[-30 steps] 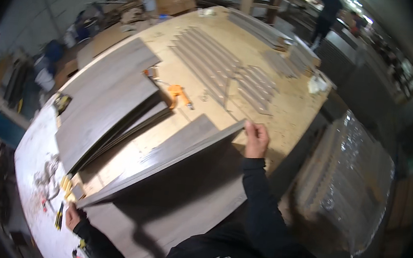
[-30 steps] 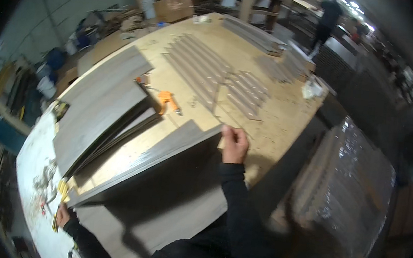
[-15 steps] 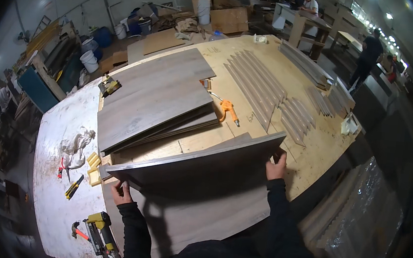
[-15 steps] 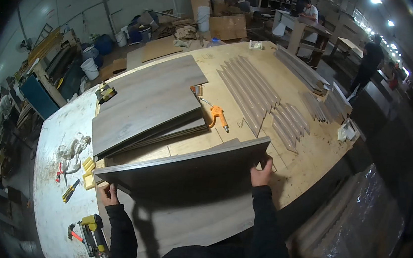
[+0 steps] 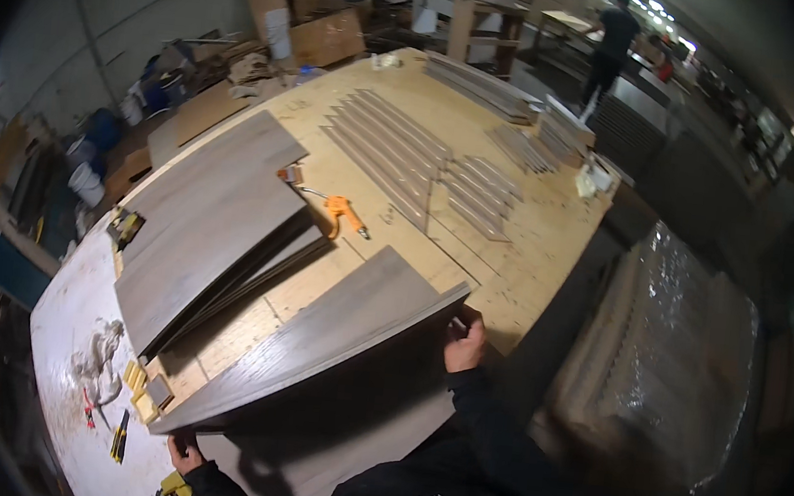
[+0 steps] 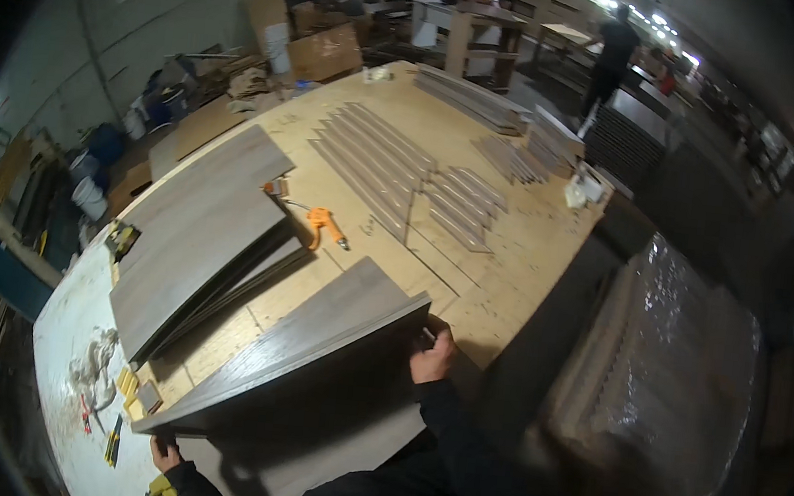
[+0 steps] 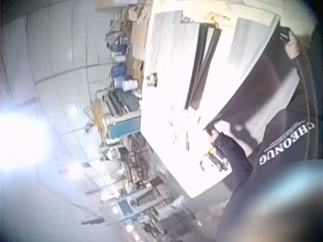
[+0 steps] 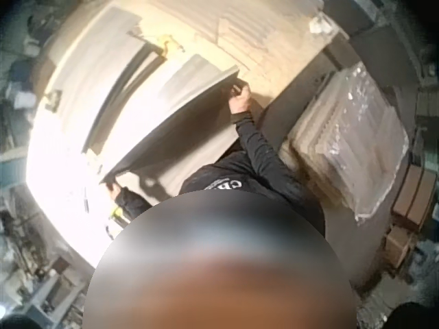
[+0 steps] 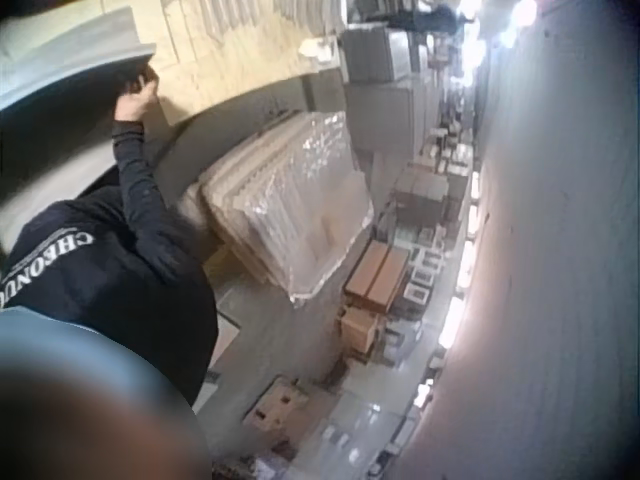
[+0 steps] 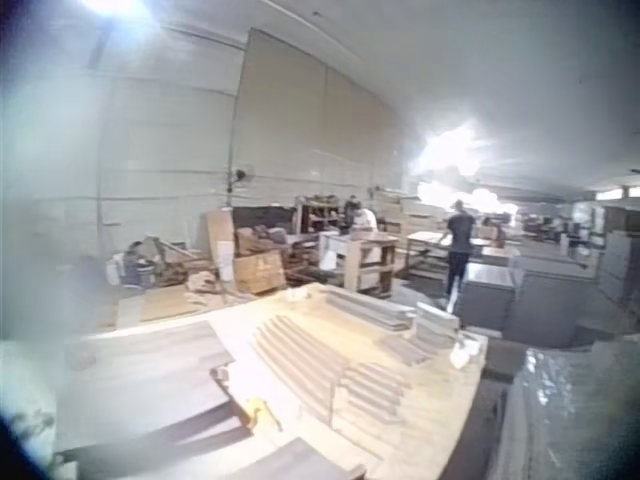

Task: The person assembles a wood panel by positioning wooden strips onto a base panel and securing them using a staple gun and a hammer.

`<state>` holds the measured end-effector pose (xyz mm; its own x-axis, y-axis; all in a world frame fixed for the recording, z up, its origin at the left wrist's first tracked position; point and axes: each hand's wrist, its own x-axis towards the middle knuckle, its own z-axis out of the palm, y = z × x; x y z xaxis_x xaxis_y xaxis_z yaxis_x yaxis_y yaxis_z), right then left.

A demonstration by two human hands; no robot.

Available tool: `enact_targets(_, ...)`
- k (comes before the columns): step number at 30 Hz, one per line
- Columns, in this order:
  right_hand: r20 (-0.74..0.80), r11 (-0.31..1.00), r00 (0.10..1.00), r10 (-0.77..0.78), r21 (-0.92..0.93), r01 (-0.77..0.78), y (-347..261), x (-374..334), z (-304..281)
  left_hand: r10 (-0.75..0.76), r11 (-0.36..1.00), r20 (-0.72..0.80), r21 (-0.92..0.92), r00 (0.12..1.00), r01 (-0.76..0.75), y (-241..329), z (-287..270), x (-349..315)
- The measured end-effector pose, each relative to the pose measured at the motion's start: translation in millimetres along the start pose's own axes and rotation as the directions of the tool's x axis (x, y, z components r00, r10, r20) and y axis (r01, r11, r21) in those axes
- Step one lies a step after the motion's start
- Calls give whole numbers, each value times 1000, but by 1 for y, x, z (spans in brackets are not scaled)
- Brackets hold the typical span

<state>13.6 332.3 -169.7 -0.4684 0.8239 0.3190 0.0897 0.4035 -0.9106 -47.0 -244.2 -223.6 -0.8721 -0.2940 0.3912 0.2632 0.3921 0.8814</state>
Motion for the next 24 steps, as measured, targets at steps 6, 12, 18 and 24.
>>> enact_targets(6, 73, 987, 986, -149, -45, 153, -3, -3, -14, -203, 974, 3, 106, 979, 202, -14, 11, -22)
enact_targets(12, 187, 978, 982, 21, -208, 19, 11, 1, -11, -224, 898, -19, 384, 974, 214, -4, 23, -21)
enact_targets(18, 188, 959, 982, -15, -276, 68, 17, -19, -21, -391, 810, 17, 481, 920, 335, 0, 11, -61)
enact_targets(24, 366, 844, 903, 226, -536, 6, 30, -14, -20, -367, 848, -67, 385, 928, 364, -48, 11, -107)
